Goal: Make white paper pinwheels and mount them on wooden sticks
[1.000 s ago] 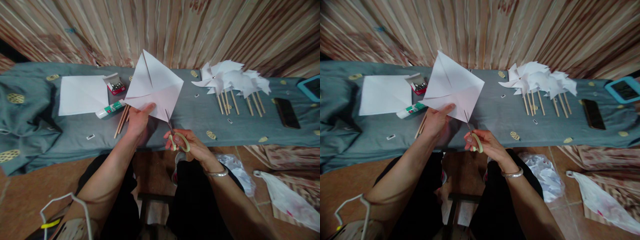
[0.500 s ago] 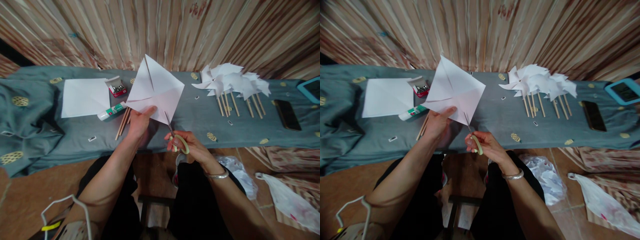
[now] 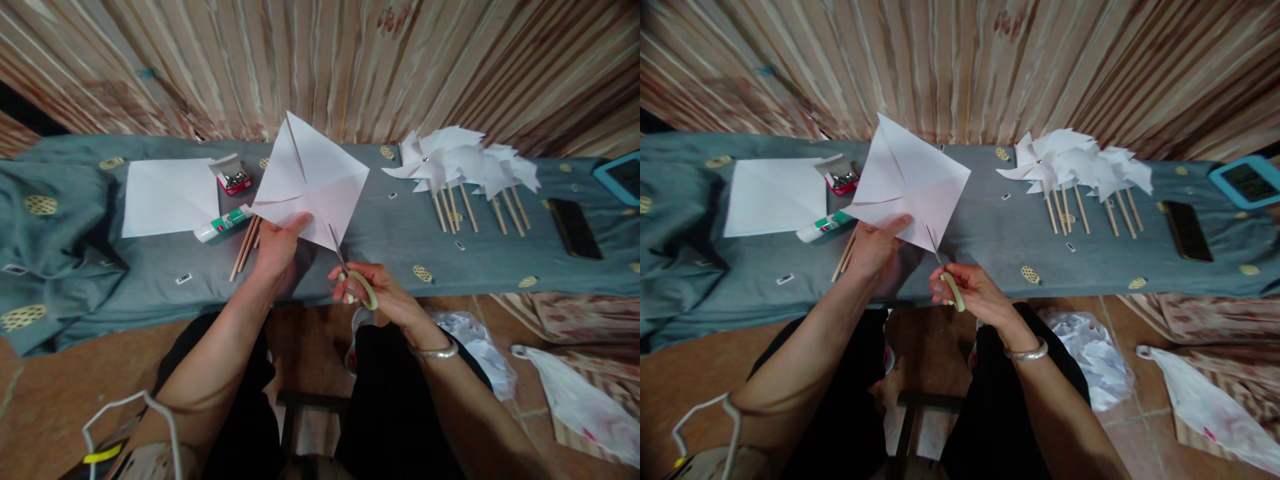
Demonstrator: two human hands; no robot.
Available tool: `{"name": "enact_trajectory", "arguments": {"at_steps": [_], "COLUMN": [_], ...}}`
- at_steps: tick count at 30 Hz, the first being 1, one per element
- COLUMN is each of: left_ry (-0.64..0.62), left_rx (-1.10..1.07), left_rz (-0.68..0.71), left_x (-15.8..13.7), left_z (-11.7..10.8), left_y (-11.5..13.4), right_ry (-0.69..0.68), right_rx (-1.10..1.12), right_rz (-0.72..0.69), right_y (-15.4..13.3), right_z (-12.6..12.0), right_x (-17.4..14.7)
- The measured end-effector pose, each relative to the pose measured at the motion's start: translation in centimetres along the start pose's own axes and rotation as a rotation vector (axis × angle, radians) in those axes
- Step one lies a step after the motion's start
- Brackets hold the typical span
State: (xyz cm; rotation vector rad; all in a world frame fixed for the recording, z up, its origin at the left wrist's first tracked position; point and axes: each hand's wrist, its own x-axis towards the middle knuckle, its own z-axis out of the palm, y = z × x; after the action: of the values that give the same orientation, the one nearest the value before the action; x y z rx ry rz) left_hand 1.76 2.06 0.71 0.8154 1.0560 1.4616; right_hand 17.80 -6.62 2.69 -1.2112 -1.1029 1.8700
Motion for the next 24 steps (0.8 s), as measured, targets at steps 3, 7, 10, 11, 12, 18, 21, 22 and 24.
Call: {"name": "enact_trajectory", "arguments": {"at_steps": [3,7,10,11,12,18,21,22,24], "left_ry": [0.002,-0.007,-0.014,-0.012,-0.008,0.017,0.016,0.01,0.003], "left_rx": [-0.008,-0.033,-0.051,-0.054,-0.055,-0.05,-0.051,-0.05,-0.051], "left_rz": [0.001,-0.002,-0.03,-0.037,-0.04,-0.046,-0.054,-0.054,-0.052], "left_x": [-0.04,-0.02,-0.05,-0.07,-0.09,-0.07,0.0,0.01,-0.02], "left_z": [0.07,-0.01,-0.09,-0.11,-0.12,-0.21,-0.26,-0.25,-0.22], "left_y": [0.05,0.02,0.09,0.14,0.19,0.27,0.24,0.26,0.35], "right_ry": [0.002,0.01,0.009,0.008,0.005,0.019,0.026,0.03,0.04], "right_rx": [0.002,0.008,0.005,0.004,0.004,0.007,0.003,0.0,-0.004], "right_rz": [-0.006,-0.004,0.001,0.001,0.0,-0.015,-0.014,-0.009,-0.001], "right_y": [0.1,-0.03,-0.38,-0.49,-0.57,-0.46,-0.16,-0.06,0.09], "right_z": [0.03,0.16,0.28,0.31,0.34,0.42,0.38,0.36,0.33], "right_x": [0.03,0.09,0.0,-0.04,-0.07,0.09,0.25,0.29,0.32]}}
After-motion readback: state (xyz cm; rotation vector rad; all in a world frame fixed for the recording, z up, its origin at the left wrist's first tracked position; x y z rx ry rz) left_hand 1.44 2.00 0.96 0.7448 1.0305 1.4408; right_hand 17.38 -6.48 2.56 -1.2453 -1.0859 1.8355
